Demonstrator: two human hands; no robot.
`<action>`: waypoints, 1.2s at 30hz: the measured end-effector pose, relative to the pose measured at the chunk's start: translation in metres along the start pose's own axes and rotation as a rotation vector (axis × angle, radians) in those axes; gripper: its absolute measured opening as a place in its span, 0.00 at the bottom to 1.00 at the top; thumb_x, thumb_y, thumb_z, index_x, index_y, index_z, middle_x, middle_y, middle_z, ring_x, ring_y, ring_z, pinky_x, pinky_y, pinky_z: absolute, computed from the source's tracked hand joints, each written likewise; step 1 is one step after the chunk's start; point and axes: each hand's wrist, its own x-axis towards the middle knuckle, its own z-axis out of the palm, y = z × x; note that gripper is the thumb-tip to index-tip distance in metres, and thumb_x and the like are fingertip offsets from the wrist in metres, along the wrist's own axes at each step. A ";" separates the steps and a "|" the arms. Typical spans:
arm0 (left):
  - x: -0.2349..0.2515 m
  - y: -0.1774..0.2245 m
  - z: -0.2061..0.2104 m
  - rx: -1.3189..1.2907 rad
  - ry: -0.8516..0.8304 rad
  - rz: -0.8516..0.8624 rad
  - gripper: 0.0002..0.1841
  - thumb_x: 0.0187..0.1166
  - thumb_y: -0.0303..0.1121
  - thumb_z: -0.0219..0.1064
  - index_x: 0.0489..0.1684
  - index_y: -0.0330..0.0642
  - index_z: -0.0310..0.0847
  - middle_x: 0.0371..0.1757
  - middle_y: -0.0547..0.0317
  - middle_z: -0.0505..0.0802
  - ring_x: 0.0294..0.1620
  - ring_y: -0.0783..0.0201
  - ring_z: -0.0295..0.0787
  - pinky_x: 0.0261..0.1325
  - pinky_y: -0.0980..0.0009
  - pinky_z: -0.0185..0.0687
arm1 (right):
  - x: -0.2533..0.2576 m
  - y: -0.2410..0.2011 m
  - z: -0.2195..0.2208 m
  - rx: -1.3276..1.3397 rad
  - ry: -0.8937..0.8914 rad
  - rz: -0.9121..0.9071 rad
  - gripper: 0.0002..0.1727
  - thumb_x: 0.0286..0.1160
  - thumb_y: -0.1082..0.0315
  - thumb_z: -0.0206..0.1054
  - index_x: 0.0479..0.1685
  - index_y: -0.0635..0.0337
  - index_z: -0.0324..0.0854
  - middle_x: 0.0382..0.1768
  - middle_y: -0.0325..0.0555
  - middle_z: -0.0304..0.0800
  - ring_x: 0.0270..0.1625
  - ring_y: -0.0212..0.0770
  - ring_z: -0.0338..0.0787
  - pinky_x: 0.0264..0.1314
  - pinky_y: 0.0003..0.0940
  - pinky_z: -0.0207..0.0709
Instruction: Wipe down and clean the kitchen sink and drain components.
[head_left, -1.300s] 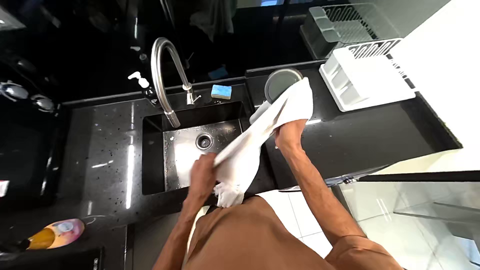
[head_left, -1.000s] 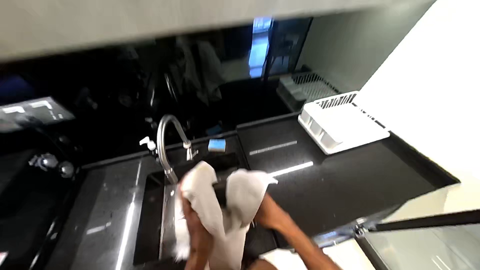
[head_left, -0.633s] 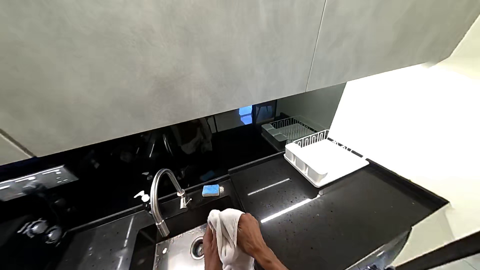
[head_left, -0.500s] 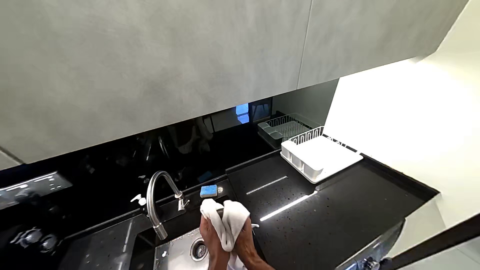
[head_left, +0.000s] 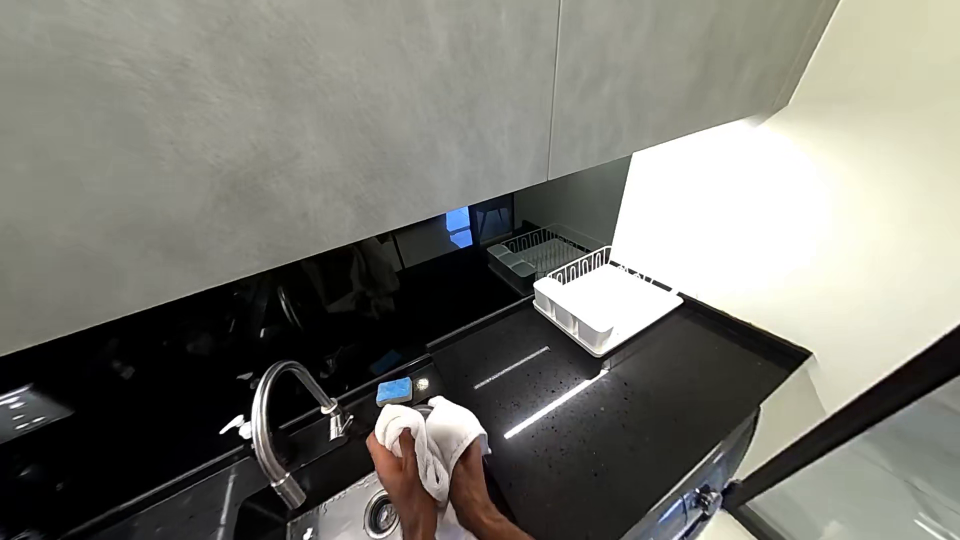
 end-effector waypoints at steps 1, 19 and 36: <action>0.004 0.003 -0.008 0.068 -0.093 -0.017 0.28 0.81 0.30 0.61 0.77 0.22 0.62 0.64 0.39 0.85 0.64 0.65 0.84 0.70 0.68 0.80 | 0.005 0.003 -0.009 -0.150 -0.085 -0.058 0.25 0.75 0.76 0.64 0.68 0.85 0.71 0.62 0.64 0.87 0.69 0.41 0.86 0.79 0.33 0.74; 0.022 -0.013 0.002 0.020 -0.095 -0.255 0.13 0.91 0.34 0.55 0.55 0.32 0.80 0.37 0.61 0.91 0.37 0.73 0.90 0.46 0.71 0.89 | 0.028 0.013 -0.026 -0.262 -0.186 0.012 0.14 0.74 0.70 0.67 0.51 0.73 0.86 0.46 0.56 0.94 0.55 0.41 0.91 0.66 0.41 0.81; 0.018 -0.038 -0.004 -0.160 -0.102 -0.160 0.18 0.91 0.32 0.48 0.70 0.32 0.73 0.55 0.58 0.89 0.57 0.75 0.85 0.65 0.73 0.82 | 0.007 0.013 -0.035 -0.327 -0.450 -0.046 0.19 0.74 0.73 0.69 0.63 0.70 0.79 0.52 0.52 0.91 0.57 0.36 0.90 0.65 0.37 0.83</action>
